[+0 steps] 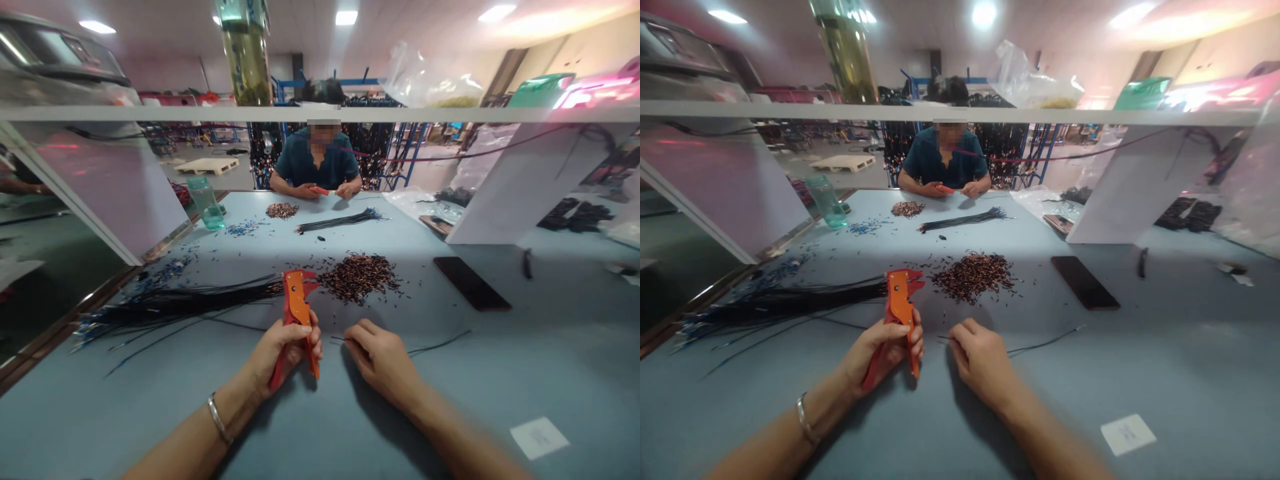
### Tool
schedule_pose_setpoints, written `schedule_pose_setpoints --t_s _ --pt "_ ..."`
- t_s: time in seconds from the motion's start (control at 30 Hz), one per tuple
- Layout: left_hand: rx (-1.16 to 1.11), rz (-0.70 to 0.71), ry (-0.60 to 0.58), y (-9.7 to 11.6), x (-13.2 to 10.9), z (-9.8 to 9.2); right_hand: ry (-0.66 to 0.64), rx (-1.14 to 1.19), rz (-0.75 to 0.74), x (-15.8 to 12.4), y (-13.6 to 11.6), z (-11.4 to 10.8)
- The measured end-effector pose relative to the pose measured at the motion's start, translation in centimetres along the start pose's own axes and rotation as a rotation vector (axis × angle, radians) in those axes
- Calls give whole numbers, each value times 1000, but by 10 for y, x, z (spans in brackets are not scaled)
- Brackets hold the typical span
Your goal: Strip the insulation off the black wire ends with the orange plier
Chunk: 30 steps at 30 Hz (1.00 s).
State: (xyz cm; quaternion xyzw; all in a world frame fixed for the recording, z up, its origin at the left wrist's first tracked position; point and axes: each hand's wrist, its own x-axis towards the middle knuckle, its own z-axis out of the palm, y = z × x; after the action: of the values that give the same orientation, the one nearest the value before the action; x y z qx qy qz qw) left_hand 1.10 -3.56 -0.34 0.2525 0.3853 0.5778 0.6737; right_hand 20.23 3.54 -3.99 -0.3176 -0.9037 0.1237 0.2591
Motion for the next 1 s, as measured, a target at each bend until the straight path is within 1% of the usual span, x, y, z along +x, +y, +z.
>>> schedule_pose_setpoints --t_s 0.03,0.1,0.17,0.27,0.37,0.47,0.6,0.7,0.8,0.9,0.97,1.0 --pt "-1 0 0 -1 0 0 -16 -3 -24 1 -2 2" --pt "-5 -5 -6 -2 1 0 -13 -47 -25 5 -1 7" --pt "-7 -16 -13 -4 1 0 34 -96 31 9 7 9" --pt "0 -36 -15 -6 0 0 116 -122 135 11 22 5" --pt "18 -48 -8 -6 0 1 155 -101 162 9 26 -1" --pt "13 -44 -12 -6 0 2 122 -46 95 6 14 -3" --pt "-1 -30 -2 -4 1 1 20 -7 -57 6 -4 1" --pt "9 -30 -2 -4 1 -1 -11 -25 -115 9 -3 4" --pt "4 -31 -5 -5 1 -1 31 -52 -64 14 9 6" --pt "3 -36 -11 -5 1 0 136 -78 57 14 23 3" --pt "10 -35 -9 -5 1 1 191 -74 100 12 25 0" --pt "13 -35 -8 -5 0 1 202 -65 95 10 23 -1"
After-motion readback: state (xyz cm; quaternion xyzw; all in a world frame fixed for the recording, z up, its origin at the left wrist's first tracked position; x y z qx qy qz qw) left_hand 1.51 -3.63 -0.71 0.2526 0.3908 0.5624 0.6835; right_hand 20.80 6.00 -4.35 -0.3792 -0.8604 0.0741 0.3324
